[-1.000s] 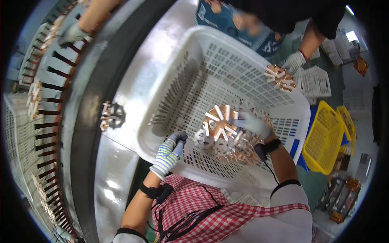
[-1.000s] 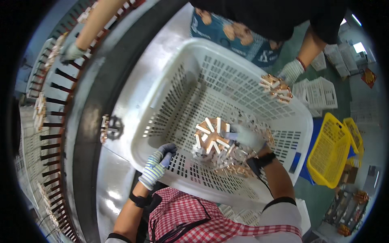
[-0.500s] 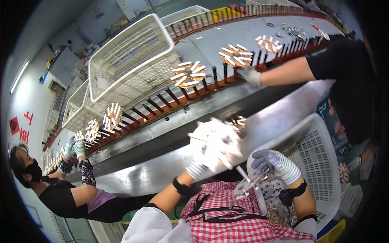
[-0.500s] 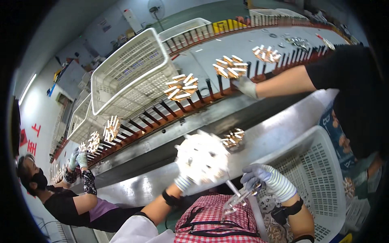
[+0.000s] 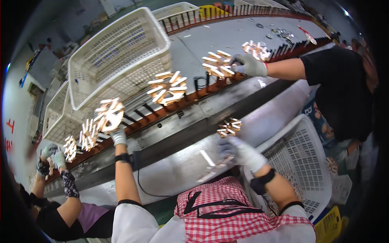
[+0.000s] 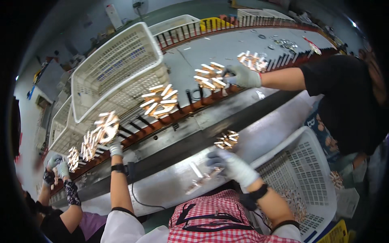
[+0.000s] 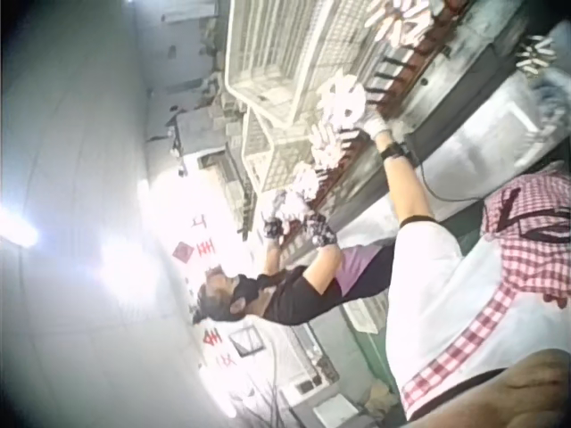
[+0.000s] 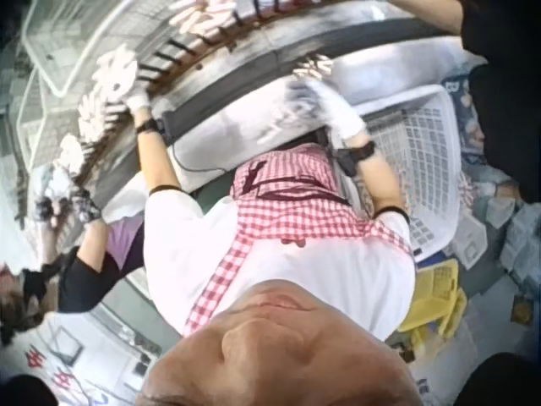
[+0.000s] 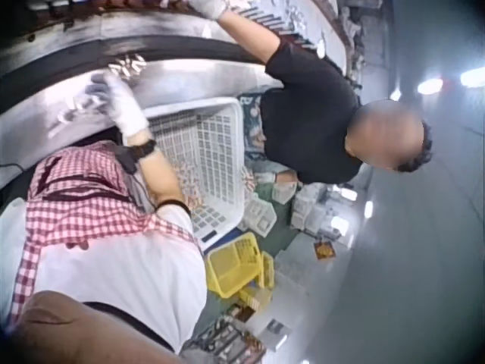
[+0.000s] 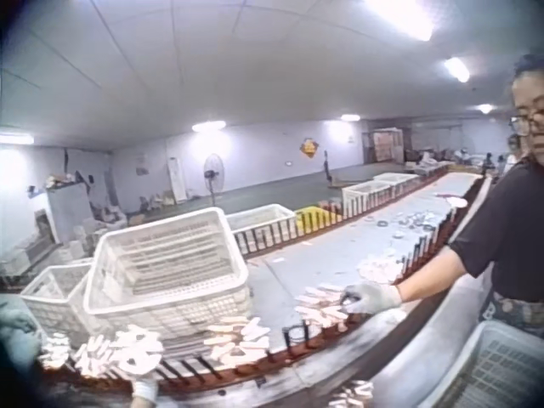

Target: The person repeatedly picks up small white plastic components from a basket and attaches them to circular copper-colored bases on a conveyor line. They place the assembled units onto vertical pegs along the line and continue the cycle of picking, attaching, and placing.

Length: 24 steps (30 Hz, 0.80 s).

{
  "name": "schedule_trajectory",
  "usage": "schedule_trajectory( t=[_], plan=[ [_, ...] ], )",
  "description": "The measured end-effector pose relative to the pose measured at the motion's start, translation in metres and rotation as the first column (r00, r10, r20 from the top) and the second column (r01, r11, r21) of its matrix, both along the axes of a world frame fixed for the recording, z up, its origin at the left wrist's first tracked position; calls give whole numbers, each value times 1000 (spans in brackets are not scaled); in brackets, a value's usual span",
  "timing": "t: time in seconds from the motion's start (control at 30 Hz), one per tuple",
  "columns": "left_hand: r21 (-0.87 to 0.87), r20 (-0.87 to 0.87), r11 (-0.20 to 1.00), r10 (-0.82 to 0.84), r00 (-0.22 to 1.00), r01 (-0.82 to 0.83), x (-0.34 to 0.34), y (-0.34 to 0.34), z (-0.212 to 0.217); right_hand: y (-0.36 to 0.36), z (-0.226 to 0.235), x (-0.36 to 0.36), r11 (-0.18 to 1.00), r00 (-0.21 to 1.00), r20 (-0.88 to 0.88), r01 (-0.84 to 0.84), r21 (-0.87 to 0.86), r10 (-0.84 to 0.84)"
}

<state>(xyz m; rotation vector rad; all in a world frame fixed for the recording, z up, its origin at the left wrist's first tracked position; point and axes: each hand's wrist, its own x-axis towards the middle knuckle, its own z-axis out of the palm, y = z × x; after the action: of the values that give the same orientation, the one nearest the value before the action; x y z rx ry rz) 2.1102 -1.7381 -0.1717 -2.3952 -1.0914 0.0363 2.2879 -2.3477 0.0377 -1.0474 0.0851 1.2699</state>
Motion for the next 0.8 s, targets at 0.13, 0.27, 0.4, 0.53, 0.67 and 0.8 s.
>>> schedule_trajectory(
  t=[0.13, 0.27, 0.4, 0.53, 0.67, 0.8],
  plan=[
    [-272, -56, 961, -57, 997, 40, 37, -32, 17, 41, -142, 2, 989, 986, -144, 62, -136, -82],
    [-223, -168, 974, -88, 982, 49, 27, -18, 31, 107, -241, -17, 941, 941, -201, 216, -260, -272],
    [-201, 47, 976, -81, 996, 88, -2, -17, 24, 152, -251, -15, 821, 757, -357, 403, -405, -547],
    [-269, 46, 962, -43, 998, 54, -15, 6, 32, 137, -257, 4, 965, 877, -480, 141, 223, -17],
    [-289, 109, 955, -31, 994, 62, 22, 4, 56, 85, -181, 31, 964, 992, 119, 65, -256, -36],
    [-277, 152, 958, -30, 988, 72, 71, -50, 79, -8, -174, 33, 908, 414, 895, 418, -24, -166]
  ],
)
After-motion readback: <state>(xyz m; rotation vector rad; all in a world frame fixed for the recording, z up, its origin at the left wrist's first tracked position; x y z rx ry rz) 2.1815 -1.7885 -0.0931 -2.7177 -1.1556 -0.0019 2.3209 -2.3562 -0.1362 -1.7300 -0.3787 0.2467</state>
